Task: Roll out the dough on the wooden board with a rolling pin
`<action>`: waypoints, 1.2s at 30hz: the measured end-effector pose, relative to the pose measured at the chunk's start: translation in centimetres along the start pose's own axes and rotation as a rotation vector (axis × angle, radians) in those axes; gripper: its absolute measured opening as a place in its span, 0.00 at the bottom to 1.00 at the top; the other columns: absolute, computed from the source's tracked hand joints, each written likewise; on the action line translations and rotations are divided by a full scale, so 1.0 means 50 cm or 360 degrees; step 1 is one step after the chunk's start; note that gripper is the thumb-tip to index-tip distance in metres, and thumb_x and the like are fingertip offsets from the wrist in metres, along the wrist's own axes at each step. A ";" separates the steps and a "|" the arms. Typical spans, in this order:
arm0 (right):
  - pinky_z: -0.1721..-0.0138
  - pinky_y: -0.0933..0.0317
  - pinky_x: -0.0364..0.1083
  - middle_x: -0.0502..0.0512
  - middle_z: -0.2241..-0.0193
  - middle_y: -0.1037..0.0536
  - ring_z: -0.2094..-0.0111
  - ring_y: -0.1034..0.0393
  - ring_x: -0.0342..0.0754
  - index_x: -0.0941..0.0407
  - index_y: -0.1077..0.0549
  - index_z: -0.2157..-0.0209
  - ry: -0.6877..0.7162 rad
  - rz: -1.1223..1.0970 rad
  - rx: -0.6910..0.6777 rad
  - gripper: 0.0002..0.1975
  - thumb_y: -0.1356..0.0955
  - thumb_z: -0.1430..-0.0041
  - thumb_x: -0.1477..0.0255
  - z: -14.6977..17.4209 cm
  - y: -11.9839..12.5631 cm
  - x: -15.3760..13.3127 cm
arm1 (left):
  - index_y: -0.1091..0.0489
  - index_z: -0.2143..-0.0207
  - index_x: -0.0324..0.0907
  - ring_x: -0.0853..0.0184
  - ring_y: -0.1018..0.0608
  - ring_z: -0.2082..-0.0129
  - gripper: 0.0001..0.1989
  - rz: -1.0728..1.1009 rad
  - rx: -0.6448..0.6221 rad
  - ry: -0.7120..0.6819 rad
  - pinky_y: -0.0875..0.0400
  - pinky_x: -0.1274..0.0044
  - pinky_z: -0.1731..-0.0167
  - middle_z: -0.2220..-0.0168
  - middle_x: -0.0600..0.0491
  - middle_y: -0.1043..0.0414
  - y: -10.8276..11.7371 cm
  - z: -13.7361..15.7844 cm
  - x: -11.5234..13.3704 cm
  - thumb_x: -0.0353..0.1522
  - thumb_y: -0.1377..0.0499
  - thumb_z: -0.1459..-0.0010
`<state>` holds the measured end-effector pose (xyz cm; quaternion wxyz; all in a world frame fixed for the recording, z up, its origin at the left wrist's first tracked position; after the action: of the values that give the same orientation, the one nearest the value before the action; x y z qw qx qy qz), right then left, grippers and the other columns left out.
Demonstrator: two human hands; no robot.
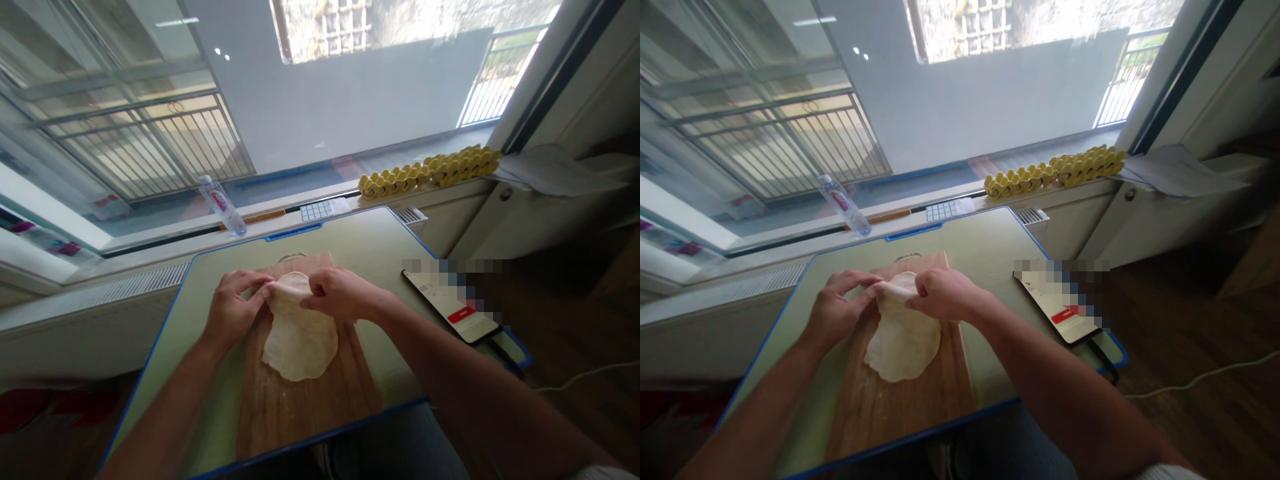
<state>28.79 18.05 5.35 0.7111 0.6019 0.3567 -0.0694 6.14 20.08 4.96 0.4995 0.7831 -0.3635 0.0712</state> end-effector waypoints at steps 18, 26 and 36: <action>0.72 0.49 0.44 0.50 0.69 0.18 0.70 0.30 0.45 0.52 0.21 0.69 -0.0220 0.0027 0.0134 0.16 0.30 0.38 0.54 -0.016 0.023 0.049 | 0.16 0.57 0.45 0.53 0.23 0.43 0.23 0.0311 -0.0428 0.0247 0.32 0.59 0.36 0.47 0.44 0.22 -0.085 -0.090 -0.036 0.52 0.38 0.41; 0.69 0.49 0.45 0.55 0.63 0.16 0.63 0.25 0.51 0.52 0.22 0.66 0.0096 0.0291 0.0114 0.14 0.26 0.43 0.56 0.000 -0.019 -0.017 | 0.15 0.60 0.50 0.53 0.21 0.46 0.22 0.0370 -0.0386 0.0285 0.33 0.59 0.36 0.50 0.47 0.19 -0.026 -0.021 -0.048 0.55 0.33 0.46; 0.71 0.49 0.45 0.52 0.66 0.17 0.68 0.28 0.47 0.51 0.21 0.67 -0.0284 0.0088 0.0218 0.20 0.30 0.38 0.48 -0.024 0.018 0.062 | 0.19 0.48 0.49 0.54 0.28 0.37 0.25 0.0129 -0.0478 0.0209 0.42 0.59 0.31 0.39 0.48 0.25 -0.118 -0.100 -0.052 0.52 0.47 0.33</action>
<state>31.02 20.37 4.20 0.6989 0.6501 0.2697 -0.1272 9.28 26.94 1.85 0.6304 0.6780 -0.3679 0.0872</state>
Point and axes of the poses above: each hand's wrist, its own z-axis away from the middle knuckle, its own y-axis out of the back of the hand, x = y × z, the point moved 5 cm from there along -z, towards the middle knuckle
